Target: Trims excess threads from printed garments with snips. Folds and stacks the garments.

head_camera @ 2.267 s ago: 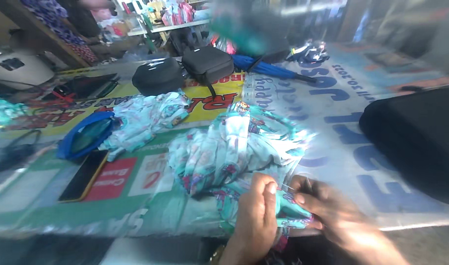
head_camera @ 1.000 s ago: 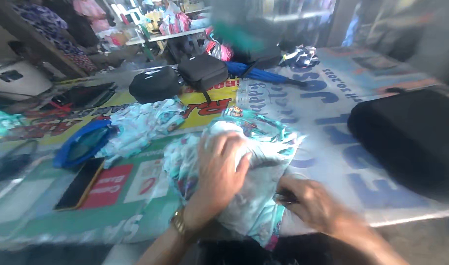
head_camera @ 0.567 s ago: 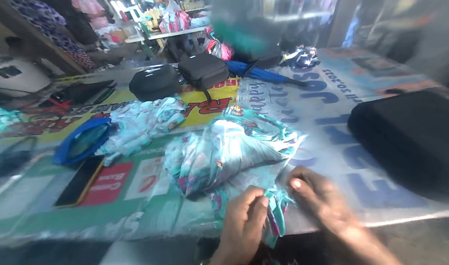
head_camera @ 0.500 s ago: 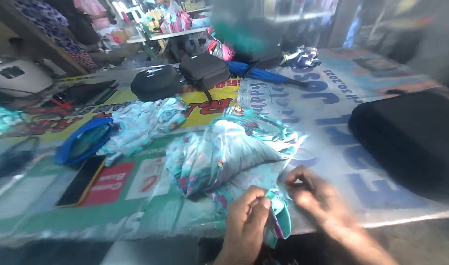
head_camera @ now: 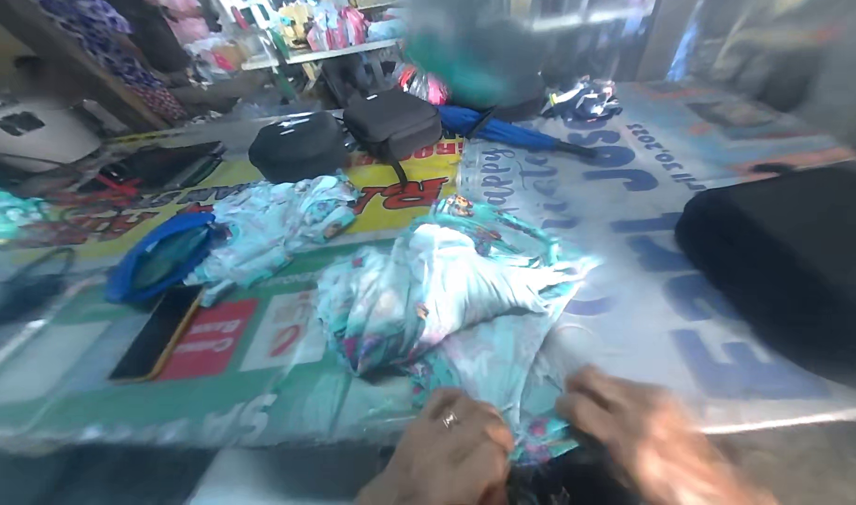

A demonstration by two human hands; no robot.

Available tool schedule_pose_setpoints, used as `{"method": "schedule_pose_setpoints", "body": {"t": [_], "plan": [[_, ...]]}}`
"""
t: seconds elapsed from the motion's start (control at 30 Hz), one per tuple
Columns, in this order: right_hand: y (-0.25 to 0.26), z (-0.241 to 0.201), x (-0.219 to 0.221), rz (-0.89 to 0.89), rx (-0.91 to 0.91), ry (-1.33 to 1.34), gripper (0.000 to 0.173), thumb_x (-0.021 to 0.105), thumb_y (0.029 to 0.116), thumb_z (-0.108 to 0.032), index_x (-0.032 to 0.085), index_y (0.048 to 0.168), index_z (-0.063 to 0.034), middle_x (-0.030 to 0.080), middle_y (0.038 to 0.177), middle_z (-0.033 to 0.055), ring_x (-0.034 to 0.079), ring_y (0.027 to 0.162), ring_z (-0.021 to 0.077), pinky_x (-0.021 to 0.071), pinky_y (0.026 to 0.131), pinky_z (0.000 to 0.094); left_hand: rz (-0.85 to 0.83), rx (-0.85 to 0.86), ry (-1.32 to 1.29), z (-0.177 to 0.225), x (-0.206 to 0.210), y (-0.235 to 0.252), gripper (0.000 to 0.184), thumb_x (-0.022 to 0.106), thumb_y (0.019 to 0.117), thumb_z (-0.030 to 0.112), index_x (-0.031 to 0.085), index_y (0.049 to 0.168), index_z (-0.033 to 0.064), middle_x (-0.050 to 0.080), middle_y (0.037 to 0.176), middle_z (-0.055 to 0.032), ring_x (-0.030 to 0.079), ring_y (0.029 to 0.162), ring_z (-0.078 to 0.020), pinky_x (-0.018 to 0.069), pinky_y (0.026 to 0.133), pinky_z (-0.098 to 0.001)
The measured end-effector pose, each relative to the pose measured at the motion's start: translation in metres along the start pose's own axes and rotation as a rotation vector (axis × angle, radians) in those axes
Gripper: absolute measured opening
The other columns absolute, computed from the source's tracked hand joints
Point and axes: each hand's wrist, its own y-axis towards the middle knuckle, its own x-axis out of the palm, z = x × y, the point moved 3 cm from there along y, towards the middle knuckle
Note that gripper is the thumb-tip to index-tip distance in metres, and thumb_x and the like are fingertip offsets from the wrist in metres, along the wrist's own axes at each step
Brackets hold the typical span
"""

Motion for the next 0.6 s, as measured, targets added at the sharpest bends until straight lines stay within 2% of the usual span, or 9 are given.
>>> {"method": "schedule_pose_setpoints", "body": {"t": [0.07,0.13,0.2,0.3,0.33,0.43,0.5,0.6], "plan": [[-0.003,-0.005,0.006,-0.174,0.041,-0.051,0.014,0.056,0.0976,-0.016,0.07,0.097,-0.0163,0.068,0.095,0.008,0.064,0.059,0.0201,0.0506,0.042,0.0348,-0.132,-0.014,0.152,-0.005,0.009,-0.013,0.011,0.057,0.1004,0.023,0.063,0.094,0.0172,0.071,0.102,0.0018,0.065,0.107,-0.0129,0.0451,0.101,-0.0358],[-0.001,-0.001,0.002,-0.225,0.07,0.013,0.016,0.057,0.0999,-0.025,0.07,0.1,-0.0172,0.066,0.098,0.0064,0.065,0.063,0.0176,0.0516,0.044,0.0329,-0.124,-0.065,0.147,-0.005,0.014,-0.017,0.012,0.059,0.1016,0.029,0.064,0.098,0.0185,0.071,0.105,0.0031,0.064,0.107,-0.0099,0.0418,0.104,-0.0338],[0.006,0.004,-0.005,-0.114,0.082,0.138,0.027,0.053,0.1046,-0.037,0.07,0.103,-0.0162,0.066,0.097,0.0044,0.064,0.068,0.0115,0.0515,0.05,0.0259,-0.033,-0.139,0.123,-0.002,0.019,-0.014,0.014,0.061,0.1021,0.03,0.062,0.104,0.0164,0.07,0.108,-0.0005,0.065,0.104,-0.0106,0.0466,0.099,-0.0297],[0.024,0.0,-0.007,0.081,0.133,0.607,0.035,0.048,0.1093,-0.034,0.068,0.103,-0.0056,0.064,0.09,0.0027,0.06,0.078,0.0006,0.0502,0.067,0.0132,-0.017,-0.22,0.195,0.001,0.028,-0.004,0.026,0.066,0.0987,0.034,0.064,0.119,0.0172,0.067,0.115,-0.0043,0.064,0.105,-0.0147,0.0508,0.093,-0.0292],[0.029,-0.005,-0.004,0.109,0.168,0.785,0.036,0.047,0.11,-0.033,0.067,0.101,-0.0042,0.063,0.088,0.0005,0.058,0.075,-0.0032,0.0492,0.065,0.0106,-0.032,-0.22,0.213,0.002,0.03,-0.003,0.026,0.065,0.0986,0.033,0.066,0.119,0.0181,0.068,0.113,-0.0043,0.065,0.104,-0.0154,0.0503,0.091,-0.0311],[0.034,-0.013,0.022,0.023,0.304,1.102,0.032,0.047,0.1098,-0.032,0.065,0.1,-0.0074,0.062,0.082,-0.0061,0.054,0.064,-0.0072,0.0455,0.055,0.0092,-0.04,-0.193,0.196,0.001,0.032,-0.004,0.011,0.063,0.1004,0.026,0.071,0.103,0.0186,0.067,0.098,-0.002,0.064,0.093,-0.0133,0.0472,0.09,-0.0322],[0.031,-0.008,0.04,-0.083,0.377,1.104,0.027,0.05,0.1084,-0.027,0.066,0.1,-0.0065,0.062,0.078,-0.0049,0.054,0.058,-0.0046,0.046,0.051,0.0117,-0.035,-0.158,0.152,0.0,0.031,-0.008,0.009,0.06,0.1016,0.021,0.067,0.097,0.0173,0.066,0.094,-0.0013,0.062,0.092,-0.0127,0.0452,0.092,-0.0326],[0.029,-0.003,0.042,-0.167,0.385,1.081,0.019,0.055,0.1057,-0.021,0.067,0.102,-0.006,0.064,0.078,-0.0043,0.054,0.057,-0.0051,0.0458,0.051,0.0108,0.002,-0.135,0.072,0.0,0.025,-0.019,0.008,0.059,0.1025,0.017,0.065,0.098,0.0158,0.067,0.098,-0.0009,0.063,0.096,-0.0112,0.0447,0.097,-0.0308]]}}
